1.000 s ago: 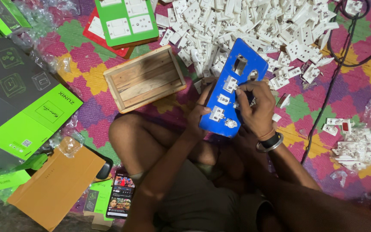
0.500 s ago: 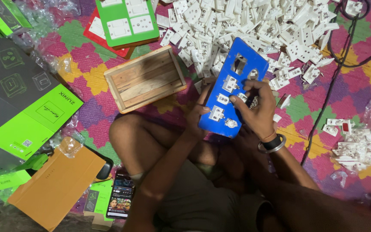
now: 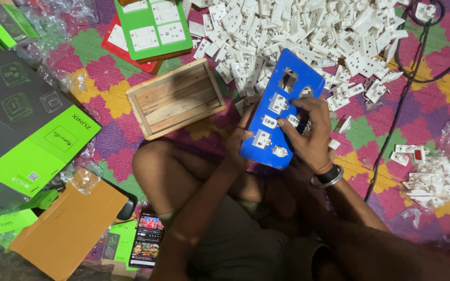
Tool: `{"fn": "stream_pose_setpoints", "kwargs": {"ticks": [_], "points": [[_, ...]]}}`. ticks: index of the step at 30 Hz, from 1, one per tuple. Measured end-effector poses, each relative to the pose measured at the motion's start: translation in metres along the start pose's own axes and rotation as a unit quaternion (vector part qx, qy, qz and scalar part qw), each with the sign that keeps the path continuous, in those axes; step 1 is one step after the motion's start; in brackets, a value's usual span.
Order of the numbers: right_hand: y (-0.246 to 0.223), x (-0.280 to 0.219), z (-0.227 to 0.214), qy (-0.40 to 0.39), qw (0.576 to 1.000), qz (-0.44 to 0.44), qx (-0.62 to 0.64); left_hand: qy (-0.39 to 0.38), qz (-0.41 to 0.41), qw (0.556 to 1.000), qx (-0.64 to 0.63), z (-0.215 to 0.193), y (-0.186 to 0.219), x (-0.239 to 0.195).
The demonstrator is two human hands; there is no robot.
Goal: The person sits on the floor and assembles white electrical socket components into a blue plastic template. They pick up small metal screws from a wooden box and insert them into the sockets, securing them into place. The person handles the components one at a time, repeatedly reaching for screws and tightening them into the template.
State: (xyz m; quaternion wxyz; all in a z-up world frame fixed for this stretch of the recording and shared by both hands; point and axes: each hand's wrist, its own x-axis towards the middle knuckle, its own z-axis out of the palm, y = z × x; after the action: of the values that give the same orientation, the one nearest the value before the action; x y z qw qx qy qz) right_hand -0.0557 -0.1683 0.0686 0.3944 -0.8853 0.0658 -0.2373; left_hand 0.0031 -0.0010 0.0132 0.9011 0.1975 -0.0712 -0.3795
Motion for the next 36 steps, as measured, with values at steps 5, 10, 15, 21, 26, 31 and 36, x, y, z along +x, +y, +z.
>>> {"fn": "stream_pose_setpoints", "kwargs": {"ticks": [5,10,15,21,26,31,36], "points": [[-0.002,0.002,0.001,-0.005,0.998,0.055,0.024,-0.003,0.011,0.998,0.062,0.0,0.003,-0.003],[0.002,-0.001,0.002,-0.009,1.0,0.005,0.013,0.013,0.004,1.0,0.01,-0.002,0.002,-0.002],[0.015,-0.006,0.002,-0.003,0.996,0.048,0.073,0.014,0.084,0.981,0.174,-0.025,-0.012,-0.006],[0.021,-0.019,0.005,-0.008,0.998,0.056,0.01,0.08,0.028,0.982,-0.169,-0.113,-0.012,0.008],[0.023,-0.027,0.031,-0.269,0.942,-0.056,-0.194,0.08,0.159,0.979,-0.101,-0.138,0.024,0.001],[0.052,-0.038,0.08,-0.42,0.808,0.001,-0.414,0.182,0.137,0.97,-0.09,-0.119,0.031,0.004],[0.071,-0.047,0.088,-0.335,0.877,-0.025,-0.345,0.272,0.086,0.952,-0.108,-0.138,0.008,0.009]]}}
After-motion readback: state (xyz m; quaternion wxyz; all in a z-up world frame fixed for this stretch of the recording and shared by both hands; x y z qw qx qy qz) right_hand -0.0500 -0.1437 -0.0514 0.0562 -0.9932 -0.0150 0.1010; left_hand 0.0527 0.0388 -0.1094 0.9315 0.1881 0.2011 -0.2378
